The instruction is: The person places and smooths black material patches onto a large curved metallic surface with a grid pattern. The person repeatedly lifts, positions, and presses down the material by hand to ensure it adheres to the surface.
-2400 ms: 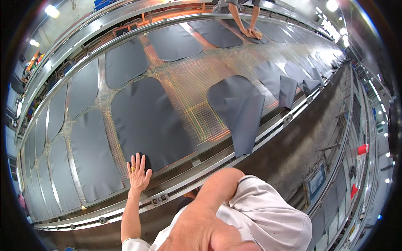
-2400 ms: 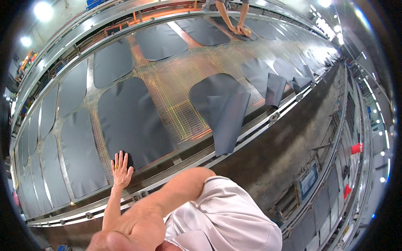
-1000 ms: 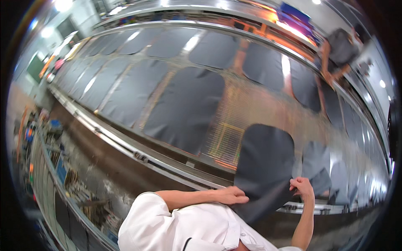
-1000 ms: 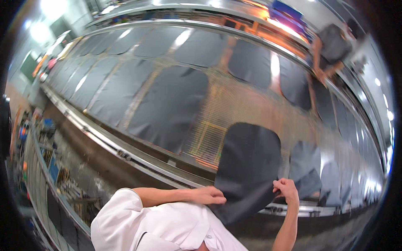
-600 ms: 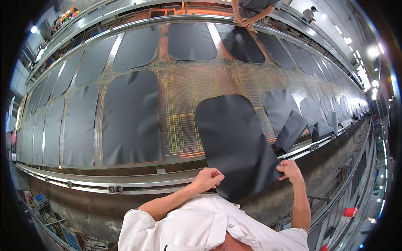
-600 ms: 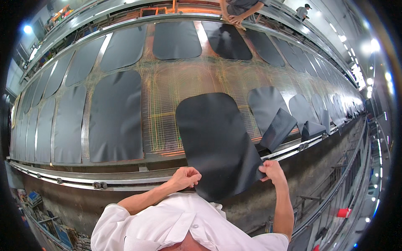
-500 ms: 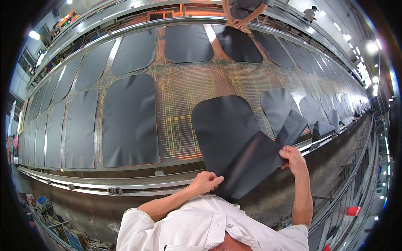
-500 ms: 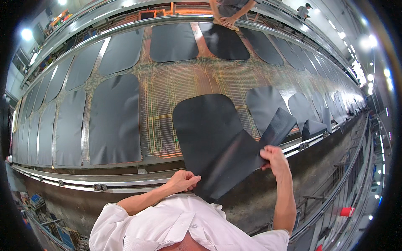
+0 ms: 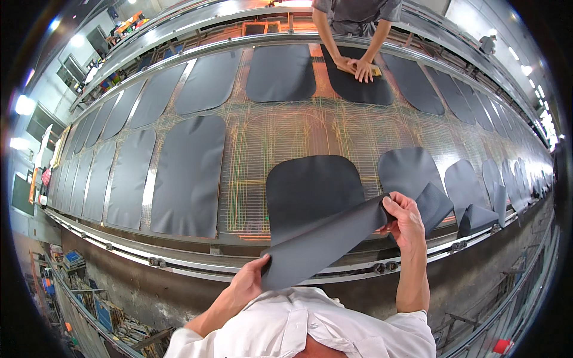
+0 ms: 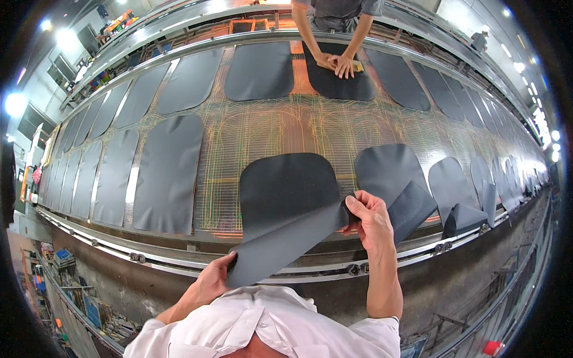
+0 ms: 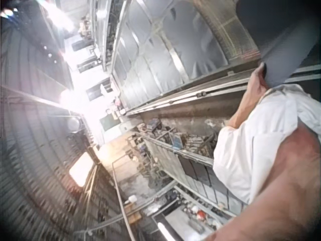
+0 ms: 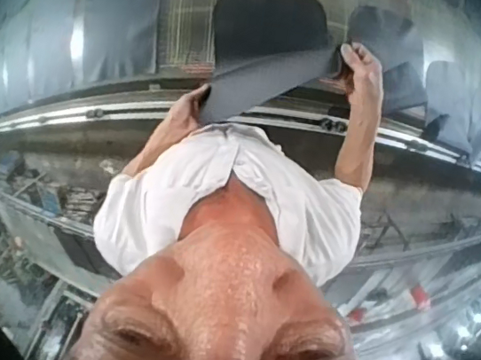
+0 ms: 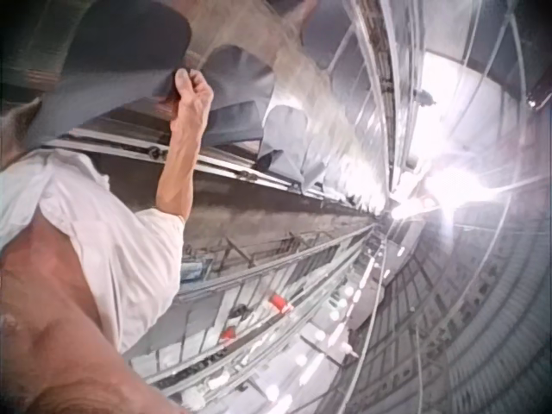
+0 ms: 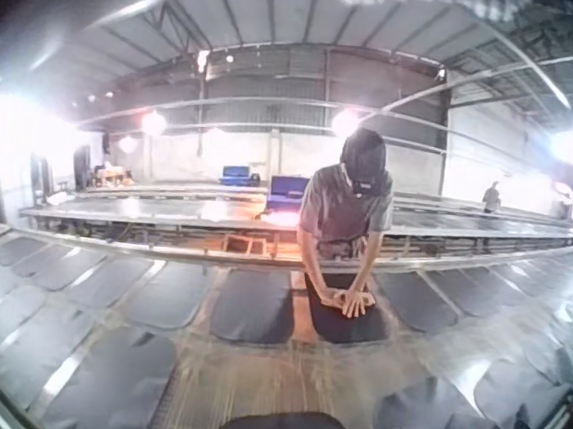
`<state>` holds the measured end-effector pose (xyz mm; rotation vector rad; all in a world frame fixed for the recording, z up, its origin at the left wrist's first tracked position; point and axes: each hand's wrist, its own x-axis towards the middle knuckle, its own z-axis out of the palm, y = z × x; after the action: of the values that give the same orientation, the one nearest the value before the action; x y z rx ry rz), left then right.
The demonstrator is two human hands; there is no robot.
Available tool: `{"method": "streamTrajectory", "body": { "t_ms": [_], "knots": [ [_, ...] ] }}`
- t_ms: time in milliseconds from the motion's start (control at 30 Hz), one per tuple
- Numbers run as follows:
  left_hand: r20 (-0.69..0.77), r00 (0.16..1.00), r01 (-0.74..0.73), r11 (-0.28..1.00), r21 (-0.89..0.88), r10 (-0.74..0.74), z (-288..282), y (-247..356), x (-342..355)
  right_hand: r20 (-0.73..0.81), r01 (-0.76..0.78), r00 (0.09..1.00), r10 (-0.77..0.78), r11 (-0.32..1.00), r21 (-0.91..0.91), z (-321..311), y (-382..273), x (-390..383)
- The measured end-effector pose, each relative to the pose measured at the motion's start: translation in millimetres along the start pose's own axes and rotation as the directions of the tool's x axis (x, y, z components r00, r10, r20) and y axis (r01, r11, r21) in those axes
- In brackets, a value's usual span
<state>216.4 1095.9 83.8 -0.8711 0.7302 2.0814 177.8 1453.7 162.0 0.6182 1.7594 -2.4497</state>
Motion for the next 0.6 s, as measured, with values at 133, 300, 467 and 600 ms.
{"method": "streamTrajectory", "body": {
  "t_ms": [133,300,467,600],
  "knots": [
    [-0.055,0.997,-0.038,0.989,0.143,0.046,12.2,13.0,-11.3,-0.009,0.001,1.0,0.0,0.999,0.042,-3.5,-6.6,-0.8],
    [0.106,0.966,-0.256,0.917,0.307,0.234,39.2,53.6,-2.1,-0.114,0.058,0.992,-0.049,0.995,0.075,15.8,-36.6,-0.6],
    [0.119,0.962,-0.267,0.939,0.219,0.246,45.0,81.0,-8.3,-0.172,0.138,0.977,-0.13,0.99,0.037,33.6,-46.6,-16.3],
    [0.196,0.939,-0.316,0.933,0.172,0.282,48.8,98.2,-9.2,-0.216,0.155,0.965,-0.151,0.988,0.0,47.8,-56.9,-27.1]
  ]
}}
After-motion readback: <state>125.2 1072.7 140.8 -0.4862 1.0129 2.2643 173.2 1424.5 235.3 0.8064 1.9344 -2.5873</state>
